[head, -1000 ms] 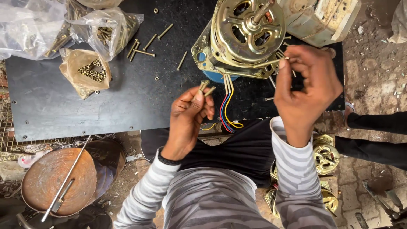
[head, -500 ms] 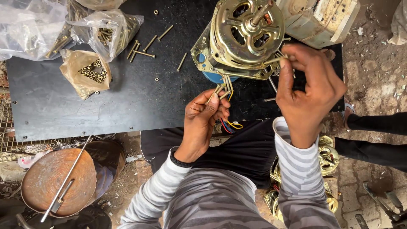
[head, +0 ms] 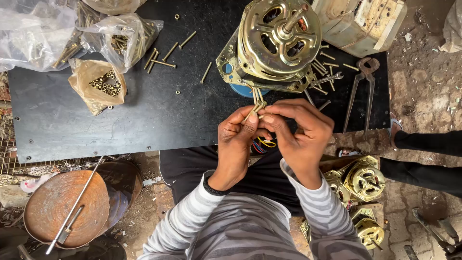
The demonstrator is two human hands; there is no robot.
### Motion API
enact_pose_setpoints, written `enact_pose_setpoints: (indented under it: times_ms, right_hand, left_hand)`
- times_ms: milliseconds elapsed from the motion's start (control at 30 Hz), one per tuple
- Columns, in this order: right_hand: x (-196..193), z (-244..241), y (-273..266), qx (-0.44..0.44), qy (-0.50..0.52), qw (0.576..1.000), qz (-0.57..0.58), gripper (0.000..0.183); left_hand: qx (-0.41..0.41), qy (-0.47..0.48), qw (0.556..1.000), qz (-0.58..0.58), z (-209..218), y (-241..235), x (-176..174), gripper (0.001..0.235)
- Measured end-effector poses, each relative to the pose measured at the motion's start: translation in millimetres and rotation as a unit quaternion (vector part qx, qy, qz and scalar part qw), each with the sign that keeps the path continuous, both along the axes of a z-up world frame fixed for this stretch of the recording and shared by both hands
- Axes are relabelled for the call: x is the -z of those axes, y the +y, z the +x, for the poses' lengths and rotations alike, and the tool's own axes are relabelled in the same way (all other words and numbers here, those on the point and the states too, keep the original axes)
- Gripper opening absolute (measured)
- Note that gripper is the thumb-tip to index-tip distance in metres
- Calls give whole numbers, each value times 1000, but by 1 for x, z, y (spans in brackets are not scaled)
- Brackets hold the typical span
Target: Assembling an electric motor by connecting wiring components and tightening housing bolts using various wrenches.
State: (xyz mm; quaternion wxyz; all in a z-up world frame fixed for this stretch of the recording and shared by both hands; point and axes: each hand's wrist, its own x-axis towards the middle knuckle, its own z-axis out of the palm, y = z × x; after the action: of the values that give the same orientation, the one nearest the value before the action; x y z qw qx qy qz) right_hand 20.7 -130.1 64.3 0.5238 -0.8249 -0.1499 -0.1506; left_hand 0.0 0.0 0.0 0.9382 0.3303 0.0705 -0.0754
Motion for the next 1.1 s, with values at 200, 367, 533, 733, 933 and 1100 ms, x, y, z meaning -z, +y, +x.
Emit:
enact_pose_setpoints:
  times_ms: [200, 367, 533, 733, 933, 1100]
  right_hand:
    - [-19, 29, 1, 75, -82, 994, 22, 11]
    - [-44, 48, 23, -22, -183, 980, -73, 10]
    - [-63, 40, 37, -103, 20, 988, 111, 19]
    - [-90, 57, 30, -82, -70, 985, -136, 31]
    - [-89, 76, 24, -191, -220, 886, -360, 38]
    - [-97, 78, 33, -213, -252, 853, -403, 37]
  left_hand:
    - [-70, -7, 995, 71, 2, 17, 9, 27]
    - [-76, 4, 997, 30, 1, 24, -8, 26]
    - [-79, -28, 996, 15, 1, 29, -6, 26]
    - [-77, -4, 997, 23, -3, 33, 7, 25]
    - [-71, 9, 996, 56, -8, 34, 17, 24]
    - [-65, 19, 995, 66, -9, 33, 16, 25]
